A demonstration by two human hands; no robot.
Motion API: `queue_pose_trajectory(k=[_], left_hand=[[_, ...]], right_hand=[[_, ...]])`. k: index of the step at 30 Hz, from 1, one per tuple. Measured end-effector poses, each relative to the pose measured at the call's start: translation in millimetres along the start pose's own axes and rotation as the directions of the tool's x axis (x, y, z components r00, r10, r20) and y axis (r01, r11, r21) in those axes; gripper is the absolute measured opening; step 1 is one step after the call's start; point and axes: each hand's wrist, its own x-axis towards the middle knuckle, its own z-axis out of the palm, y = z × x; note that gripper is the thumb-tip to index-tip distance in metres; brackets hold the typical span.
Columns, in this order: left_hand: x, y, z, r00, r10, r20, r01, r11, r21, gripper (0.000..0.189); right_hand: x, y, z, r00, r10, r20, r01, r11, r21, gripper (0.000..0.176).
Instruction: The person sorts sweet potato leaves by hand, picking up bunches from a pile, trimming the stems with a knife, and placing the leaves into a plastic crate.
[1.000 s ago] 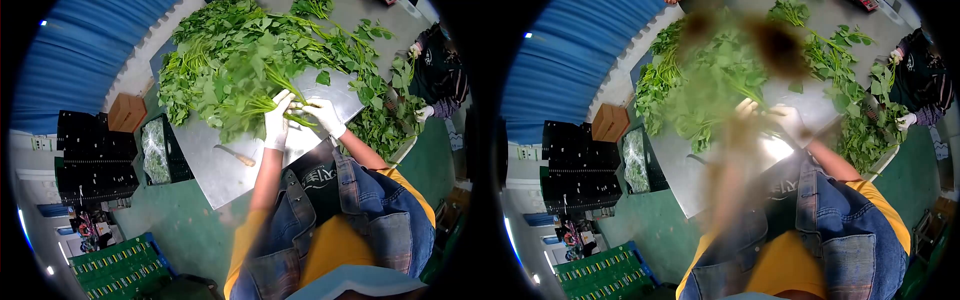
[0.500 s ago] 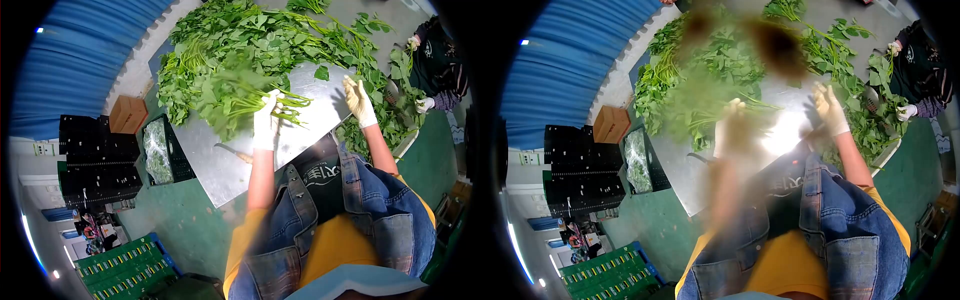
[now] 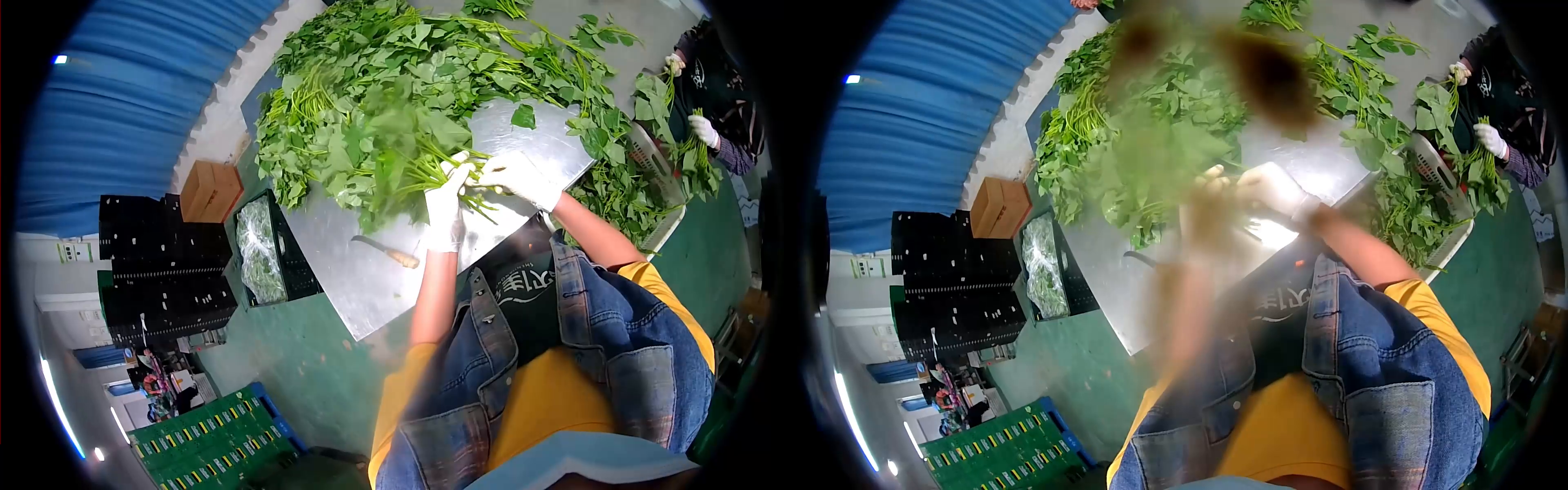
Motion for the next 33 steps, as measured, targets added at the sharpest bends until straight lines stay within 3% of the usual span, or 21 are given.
queue_pose_trajectory(k=[1,2,3,4,6,8,9,10,12,13,14,15,18,20,22,24,26,27,30,32,33], left_hand=[[-2.4,-0.3,-2.5,0.963,-0.262,-0.060,0.212,0.877,-0.431,0.026],[-4.8,-0.9,-5.7,0.864,-0.504,-0.002,0.314,0.540,-0.781,0.024],[-5.2,2.0,-15.1,0.861,-0.509,-0.008,0.312,0.539,-0.782,0.024],[-3.6,9.9,-32.9,0.826,-0.552,-0.115,0.277,0.575,-0.770,0.023],[0.7,33.2,-66.6,0.719,-0.611,-0.332,0.213,0.648,-0.732,0.023],[4.1,74.5,-83.2,0.633,-0.668,-0.390,0.176,0.615,-0.768,0.024],[-5.0,63.1,-91.4,0.728,-0.607,-0.320,0.101,0.556,-0.825,0.024],[-13.8,48.9,-93.9,0.722,-0.610,-0.328,0.096,0.557,-0.825,0.024],[-27.6,29.2,-97.6,0.799,-0.577,-0.165,0.217,0.535,-0.816,0.036],[-26.4,41.5,-95.0,0.751,-0.645,-0.139,0.212,0.436,-0.875,0.031],[-30.5,40.4,-96.7,0.751,-0.643,-0.147,0.206,0.440,-0.874,0.031],[-35.8,38.0,-98.6,0.755,-0.639,-0.149,0.186,0.426,-0.885,0.029],[-39.8,55.3,-98.8,0.686,-0.664,-0.299,0.107,0.497,-0.861,0.024],[-43.1,59.3,-104.5,0.642,-0.612,-0.462,0.078,0.651,-0.755,0.025],[-44.6,55.3,-106.5,0.640,-0.591,-0.492,0.108,0.703,-0.703,0.026],[-38.6,59.5,-100.0,0.664,-0.645,-0.378,0.116,0.588,-0.800,0.027],[-33.3,51.4,-89.1,0.668,-0.647,-0.368,0.168,0.613,-0.772,0.026],[-29.4,46.9,-81.9,0.666,-0.665,-0.338,0.228,0.613,-0.756,0.025],[-12.8,39.9,-55.1,0.713,-0.642,-0.282,0.301,0.644,-0.704,0.024],[-9.6,18.1,-34.3,0.828,-0.435,-0.355,0.353,0.895,-0.273,0.024],[-0.9,28.5,-28.0,0.785,-0.559,-0.269,0.313,0.732,-0.605,0.025]], right_hand=[[0.9,-12.0,1.2,0.866,0.500,0.003,-0.478,0.827,0.295,0.019],[-0.3,-8.5,-0.7,0.865,0.502,0.012,-0.483,0.825,0.292,0.019],[-3.9,-0.2,-8.1,0.865,0.474,-0.164,-0.402,0.850,0.339,0.015],[-8.2,10.9,-18.0,0.832,0.441,-0.336,-0.314,0.875,0.370,0.016],[-20.9,66.0,-51.8,0.750,0.497,-0.436,-0.051,0.701,0.711,0.032],[-20.9,84.8,-70.5,0.837,0.534,-0.121,-0.090,0.353,0.931,0.047],[-16.7,110.3,-69.4,0.822,0.562,-0.097,-0.222,0.472,0.853,0.058],[-1.8,101.9,-61.4,0.732,0.677,-0.073,-0.482,0.590,0.648,0.060],[20.8,151.0,-28.1,0.832,0.489,-0.261,-0.447,0.870,0.206,0.048],[31.6,158.8,-22.5,0.889,0.388,-0.242,-0.444,0.861,-0.249,0.039],[42.1,166.0,-18.8,0.937,0.300,-0.176,-0.340,0.677,-0.653,0.030],[51.8,172.1,-14.2,0.911,0.398,-0.107,-0.304,0.475,-0.826,0.025],[63.8,167.2,-17.4,0.904,0.417,-0.090,-0.285,0.433,-0.855,0.025],[55.9,140.0,-26.1,0.943,0.188,-0.274,-0.324,0.698,-0.639,0.021],[52.3,136.9,-37.6,0.897,0.330,-0.293,-0.352,0.936,-0.022,0.020],[46.5,81.0,-43.3,0.877,0.454,-0.157,-0.423,0.885,0.194,0.019],[39.5,42.9,-39.6,0.920,0.378,-0.107,-0.345,0.908,0.237,0.017],[37.3,30.0,-41.0,0.915,0.401,-0.029,-0.385,0.894,0.229,0.024],[29.9,10.2,-30.8,0.933,0.357,-0.049,-0.329,0.900,0.285,0.021],[25.5,3.3,-27.5,0.943,0.329,-0.043,-0.305,0.910,0.281,0.020],[23.0,1.8,-25.7,0.953,0.302,-0.032,-0.282,0.920,0.273,0.019]])
